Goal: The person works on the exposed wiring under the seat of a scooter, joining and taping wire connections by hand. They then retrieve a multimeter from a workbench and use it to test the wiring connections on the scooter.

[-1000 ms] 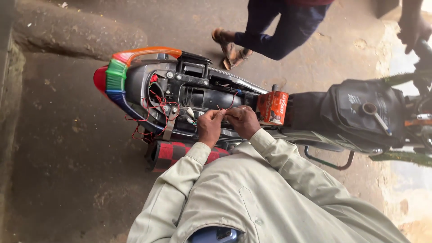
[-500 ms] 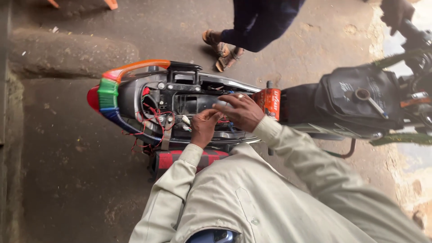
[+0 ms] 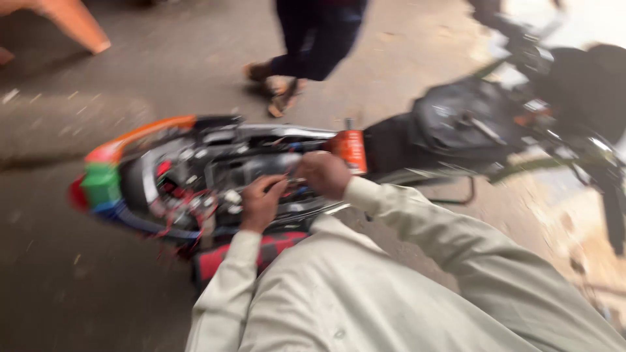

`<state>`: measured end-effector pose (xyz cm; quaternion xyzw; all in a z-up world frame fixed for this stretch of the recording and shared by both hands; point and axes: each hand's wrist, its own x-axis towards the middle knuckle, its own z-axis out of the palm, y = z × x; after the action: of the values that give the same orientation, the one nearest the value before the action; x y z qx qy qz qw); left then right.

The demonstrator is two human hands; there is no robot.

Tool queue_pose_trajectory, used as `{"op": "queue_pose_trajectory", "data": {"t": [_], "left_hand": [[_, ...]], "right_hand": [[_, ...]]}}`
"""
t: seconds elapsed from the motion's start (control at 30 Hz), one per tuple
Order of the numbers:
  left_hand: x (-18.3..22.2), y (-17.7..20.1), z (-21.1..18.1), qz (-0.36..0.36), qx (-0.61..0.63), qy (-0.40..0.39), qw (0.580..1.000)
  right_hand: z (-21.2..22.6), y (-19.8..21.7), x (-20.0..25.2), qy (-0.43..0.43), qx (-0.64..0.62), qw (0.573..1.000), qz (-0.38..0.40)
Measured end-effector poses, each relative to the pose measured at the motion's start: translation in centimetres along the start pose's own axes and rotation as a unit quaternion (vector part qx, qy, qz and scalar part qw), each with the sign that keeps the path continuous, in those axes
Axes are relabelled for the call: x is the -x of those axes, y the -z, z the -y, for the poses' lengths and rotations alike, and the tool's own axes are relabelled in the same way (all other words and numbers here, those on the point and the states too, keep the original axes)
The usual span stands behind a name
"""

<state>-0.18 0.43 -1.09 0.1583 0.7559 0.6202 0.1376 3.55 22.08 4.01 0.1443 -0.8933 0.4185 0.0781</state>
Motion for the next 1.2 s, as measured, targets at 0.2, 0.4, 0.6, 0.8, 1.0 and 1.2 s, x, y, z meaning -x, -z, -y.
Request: {"op": "queue_pose_trajectory", "data": {"t": [0.2,0.4,0.6,0.8,1.0,1.2], "left_hand": [[-0.1,0.0,0.7,0.086,0.013,0.065,0.994],[-0.3,0.6,-0.3,0.096,-0.039,0.010,0.995],[-0.1,1.6,0.6,0.096,-0.037,0.074,0.992],[-0.7,1.8,1.3,0.112,-0.143,0.094,0.979],[-1.2,1.3,2.8,0.100,-0.083,0.079,0.988],[-1.8,0.8,6.4,0.076,0.095,0.097,0.988]], "right_hand": [[-0.3,-0.1,0.5,0.212,0.259,0.941,0.056],[-2.3,-4.2,2.3,-0.195,-0.104,0.970,0.104],[1.5,-1.2,1.9,0.069,0.090,0.993,0.012],[-1.0,-4.2,1.3,0.064,0.216,0.972,0.071],[-3.7,-6.3,1.9,-0.217,-0.099,0.971,0.018],[-1.6,-4.2,2.4,-0.072,0.125,0.989,0.024]]}}
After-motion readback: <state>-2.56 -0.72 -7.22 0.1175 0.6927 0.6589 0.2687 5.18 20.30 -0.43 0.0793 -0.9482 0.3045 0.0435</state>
